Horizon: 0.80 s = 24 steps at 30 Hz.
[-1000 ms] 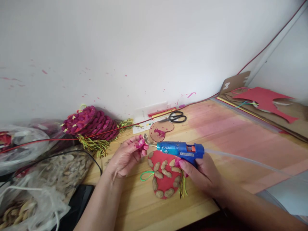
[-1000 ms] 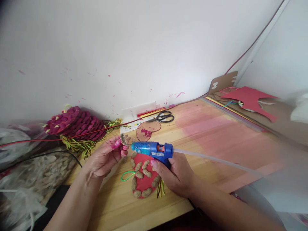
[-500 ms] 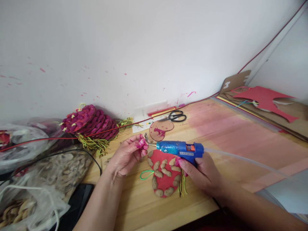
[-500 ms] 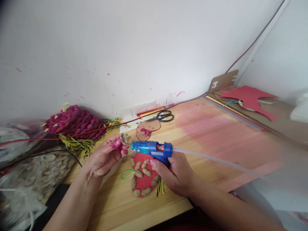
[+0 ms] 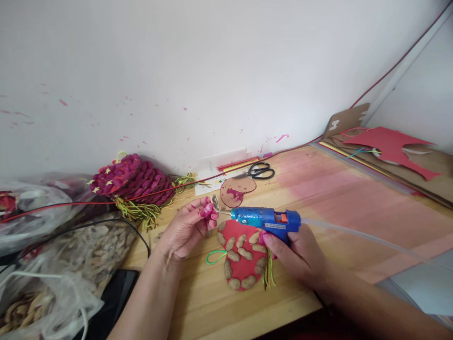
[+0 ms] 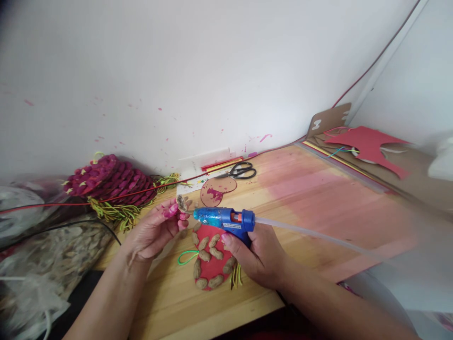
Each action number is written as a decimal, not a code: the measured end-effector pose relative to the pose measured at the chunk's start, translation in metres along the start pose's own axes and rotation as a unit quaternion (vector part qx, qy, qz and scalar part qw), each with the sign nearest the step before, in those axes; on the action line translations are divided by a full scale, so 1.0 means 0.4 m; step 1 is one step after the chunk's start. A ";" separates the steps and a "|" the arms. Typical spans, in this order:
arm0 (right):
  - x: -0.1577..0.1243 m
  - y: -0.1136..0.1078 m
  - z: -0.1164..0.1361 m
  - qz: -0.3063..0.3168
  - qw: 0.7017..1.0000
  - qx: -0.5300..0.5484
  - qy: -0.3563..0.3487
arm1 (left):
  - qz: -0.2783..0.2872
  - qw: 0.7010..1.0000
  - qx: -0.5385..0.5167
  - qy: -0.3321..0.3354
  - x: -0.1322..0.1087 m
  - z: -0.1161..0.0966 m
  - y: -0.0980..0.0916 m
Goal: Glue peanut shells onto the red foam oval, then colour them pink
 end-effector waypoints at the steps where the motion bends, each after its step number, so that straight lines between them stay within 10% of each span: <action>1: 0.000 0.000 -0.001 0.000 1.000 0.001 0.000 | 0.000 1.000 -0.001 0.002 0.000 -0.001 0.000; 24: 0.009 -0.014 0.020 -0.021 1.000 -0.016 -0.013 | 0.004 1.000 0.010 0.001 -0.005 -0.003 0.005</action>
Point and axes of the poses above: each hand's wrist, its own x-axis towards the middle knuckle, its own y-axis out of the palm, z = x × y, the point moved 10 cm from there along x, towards the middle knuckle, and after that the axes turned 9 degrees about -x, right-handed, at the moved point
